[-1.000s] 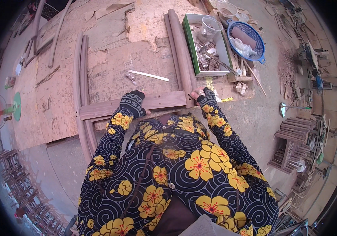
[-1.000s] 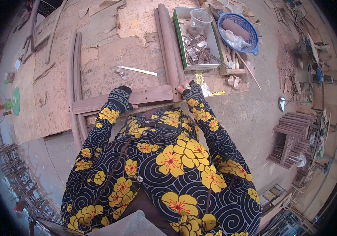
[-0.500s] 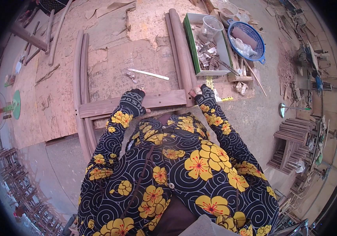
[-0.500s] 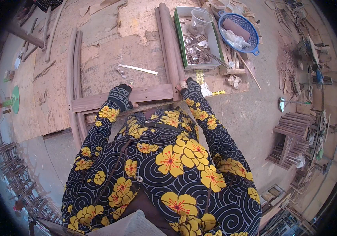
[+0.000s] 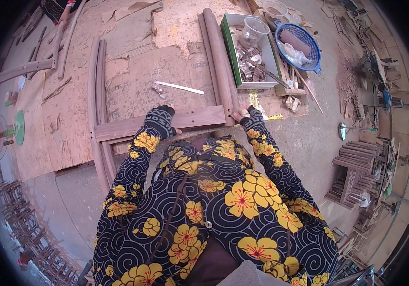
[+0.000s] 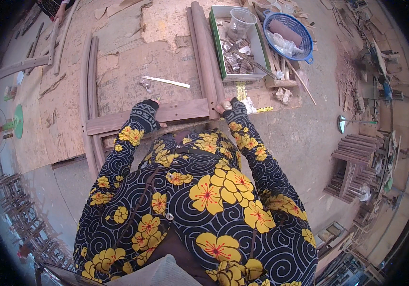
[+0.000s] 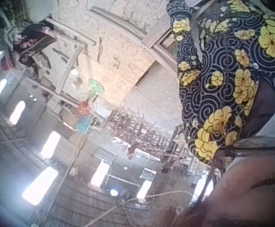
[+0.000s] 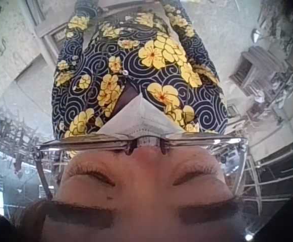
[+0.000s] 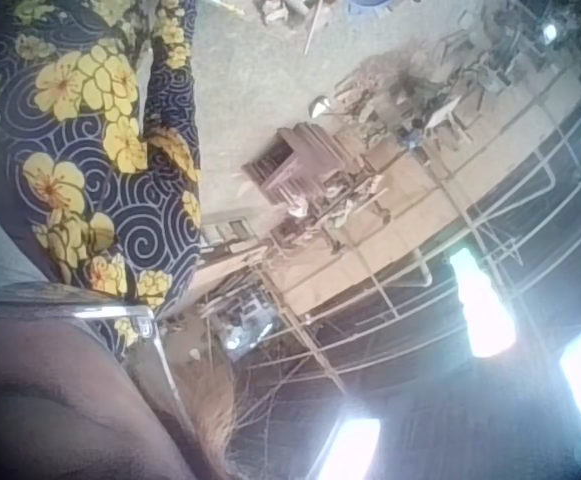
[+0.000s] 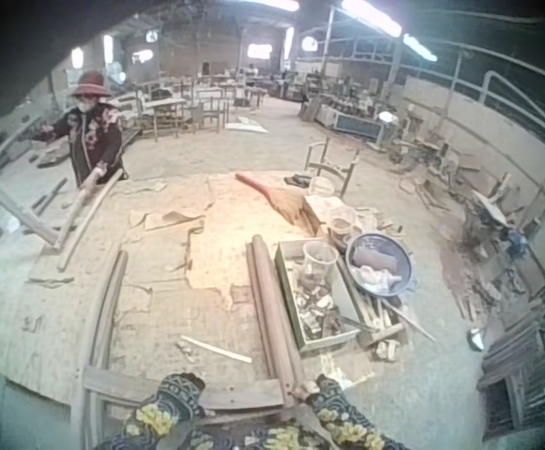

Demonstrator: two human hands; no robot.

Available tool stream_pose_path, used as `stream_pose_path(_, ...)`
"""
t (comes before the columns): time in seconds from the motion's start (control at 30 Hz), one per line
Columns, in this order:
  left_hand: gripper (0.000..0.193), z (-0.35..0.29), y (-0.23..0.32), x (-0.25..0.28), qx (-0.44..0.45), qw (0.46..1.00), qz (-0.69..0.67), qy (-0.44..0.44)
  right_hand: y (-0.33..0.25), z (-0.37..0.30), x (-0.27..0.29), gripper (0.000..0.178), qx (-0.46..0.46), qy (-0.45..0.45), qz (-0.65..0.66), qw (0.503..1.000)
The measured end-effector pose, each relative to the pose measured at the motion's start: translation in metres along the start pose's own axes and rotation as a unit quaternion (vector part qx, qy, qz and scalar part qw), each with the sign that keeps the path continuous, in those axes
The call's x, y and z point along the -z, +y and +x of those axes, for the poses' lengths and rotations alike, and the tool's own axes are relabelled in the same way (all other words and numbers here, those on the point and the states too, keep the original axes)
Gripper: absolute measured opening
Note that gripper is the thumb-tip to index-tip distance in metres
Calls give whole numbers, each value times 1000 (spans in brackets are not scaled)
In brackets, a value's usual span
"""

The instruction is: Assembling a wooden chair frame by joining components and tapping them into place with a hammer.

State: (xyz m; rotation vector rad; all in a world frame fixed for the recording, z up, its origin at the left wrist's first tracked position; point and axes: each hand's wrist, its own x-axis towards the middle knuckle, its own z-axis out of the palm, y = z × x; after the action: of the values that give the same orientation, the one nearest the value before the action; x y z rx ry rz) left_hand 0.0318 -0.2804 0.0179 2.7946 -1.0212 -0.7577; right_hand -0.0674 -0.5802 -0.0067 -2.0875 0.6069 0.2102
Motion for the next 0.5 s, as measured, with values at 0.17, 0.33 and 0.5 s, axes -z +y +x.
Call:
stream_pose_path(0.17, 80, 0, 3, 4, 3, 1000, -3, -11, 14, 4, -7, 29, 51, -4, 16, 999)
stream_pose_path(0.33, 79, -2, 7, 6, -2, 1000, 2, 13, -2, 2, -9, 26, 52, 8, -52, 997)
stream_pose_path(0.5, 79, -8, 22, 26, 19, 1000, 13, -15, -11, 0, -10, 30, 115, 39, -107, 987)
